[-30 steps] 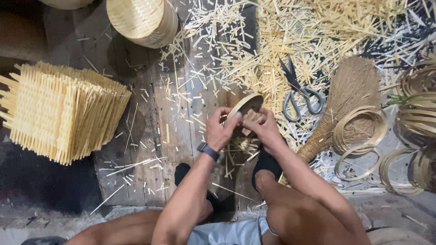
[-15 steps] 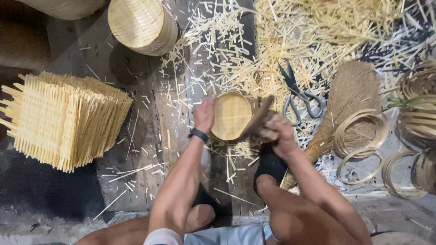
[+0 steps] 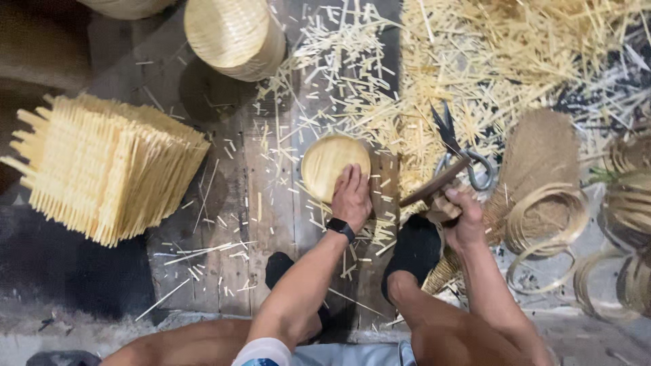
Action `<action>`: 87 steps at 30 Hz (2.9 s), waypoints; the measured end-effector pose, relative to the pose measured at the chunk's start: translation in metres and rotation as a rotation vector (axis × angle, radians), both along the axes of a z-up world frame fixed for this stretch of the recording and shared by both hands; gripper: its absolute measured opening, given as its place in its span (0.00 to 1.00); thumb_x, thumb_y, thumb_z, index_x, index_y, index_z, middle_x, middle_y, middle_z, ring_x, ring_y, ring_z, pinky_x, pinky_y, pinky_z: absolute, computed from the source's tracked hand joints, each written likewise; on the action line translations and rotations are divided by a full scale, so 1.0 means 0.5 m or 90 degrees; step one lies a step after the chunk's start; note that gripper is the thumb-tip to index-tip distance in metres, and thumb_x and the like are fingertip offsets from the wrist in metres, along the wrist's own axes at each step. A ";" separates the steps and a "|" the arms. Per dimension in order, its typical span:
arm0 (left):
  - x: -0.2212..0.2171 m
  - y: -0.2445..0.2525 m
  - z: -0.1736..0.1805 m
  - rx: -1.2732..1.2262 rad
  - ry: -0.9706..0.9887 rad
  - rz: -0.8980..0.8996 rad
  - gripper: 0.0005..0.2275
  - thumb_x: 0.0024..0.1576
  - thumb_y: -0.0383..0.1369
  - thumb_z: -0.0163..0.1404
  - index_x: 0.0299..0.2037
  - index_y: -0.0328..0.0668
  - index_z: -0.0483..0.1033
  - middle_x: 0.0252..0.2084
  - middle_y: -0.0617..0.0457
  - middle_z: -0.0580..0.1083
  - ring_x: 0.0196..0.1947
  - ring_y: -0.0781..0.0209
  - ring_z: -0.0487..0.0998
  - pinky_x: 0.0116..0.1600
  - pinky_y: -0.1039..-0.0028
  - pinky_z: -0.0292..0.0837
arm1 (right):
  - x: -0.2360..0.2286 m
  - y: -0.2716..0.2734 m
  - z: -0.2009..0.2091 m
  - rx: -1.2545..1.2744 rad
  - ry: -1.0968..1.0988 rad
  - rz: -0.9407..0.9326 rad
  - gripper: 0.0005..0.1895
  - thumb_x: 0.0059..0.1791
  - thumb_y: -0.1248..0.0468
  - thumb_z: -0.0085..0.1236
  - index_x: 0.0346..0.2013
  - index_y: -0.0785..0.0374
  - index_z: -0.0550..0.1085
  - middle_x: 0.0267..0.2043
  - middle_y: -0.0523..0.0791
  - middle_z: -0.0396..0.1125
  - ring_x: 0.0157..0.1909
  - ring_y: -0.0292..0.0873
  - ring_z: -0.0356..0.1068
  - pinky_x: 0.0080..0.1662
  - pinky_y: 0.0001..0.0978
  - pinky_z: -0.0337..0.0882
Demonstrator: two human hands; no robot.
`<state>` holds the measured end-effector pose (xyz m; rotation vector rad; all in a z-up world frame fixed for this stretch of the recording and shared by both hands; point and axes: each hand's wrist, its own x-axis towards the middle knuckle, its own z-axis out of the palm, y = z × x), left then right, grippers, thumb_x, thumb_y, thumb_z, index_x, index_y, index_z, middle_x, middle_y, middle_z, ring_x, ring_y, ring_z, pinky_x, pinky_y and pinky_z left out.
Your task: The person sits on the floor and repeatedly trims the edges of small woven basket bases using shears. They place each finished base into a stack of similar items and pick up a new base to continue the process.
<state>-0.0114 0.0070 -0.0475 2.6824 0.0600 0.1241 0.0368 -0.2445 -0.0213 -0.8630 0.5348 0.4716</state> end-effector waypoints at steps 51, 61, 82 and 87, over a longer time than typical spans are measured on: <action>0.021 0.432 0.182 -0.007 -0.183 0.186 0.21 0.50 0.28 0.51 0.57 0.41 0.75 0.58 0.41 0.75 0.65 0.40 0.70 0.72 0.54 0.64 | -0.017 0.162 -0.075 -0.418 -0.090 0.373 0.22 0.58 0.52 0.55 0.42 0.74 0.75 0.35 0.48 0.67 0.37 0.44 0.65 0.39 0.38 0.69; -0.096 0.769 0.504 0.258 0.286 0.396 0.08 0.59 0.37 0.57 0.41 0.41 0.82 0.38 0.36 0.79 0.38 0.42 0.81 0.48 0.57 0.76 | -0.071 0.117 -0.091 -0.238 0.081 0.339 0.24 0.55 0.46 0.50 0.43 0.67 0.74 0.34 0.46 0.69 0.34 0.41 0.70 0.35 0.35 0.75; -0.211 0.865 0.360 0.187 0.035 0.578 0.21 0.58 0.49 0.64 0.44 0.34 0.83 0.52 0.34 0.76 0.55 0.36 0.76 0.62 0.56 0.66 | -0.088 0.100 -0.134 -0.227 0.073 0.322 0.27 0.54 0.45 0.52 0.43 0.70 0.74 0.35 0.49 0.69 0.35 0.43 0.72 0.38 0.36 0.75; -0.241 0.929 0.359 0.175 0.105 0.750 0.11 0.52 0.38 0.56 0.40 0.44 0.87 0.48 0.36 0.77 0.49 0.38 0.79 0.58 0.60 0.73 | -0.084 0.097 -0.139 -0.220 0.079 0.314 0.26 0.54 0.46 0.53 0.42 0.70 0.73 0.35 0.49 0.69 0.35 0.44 0.71 0.37 0.37 0.75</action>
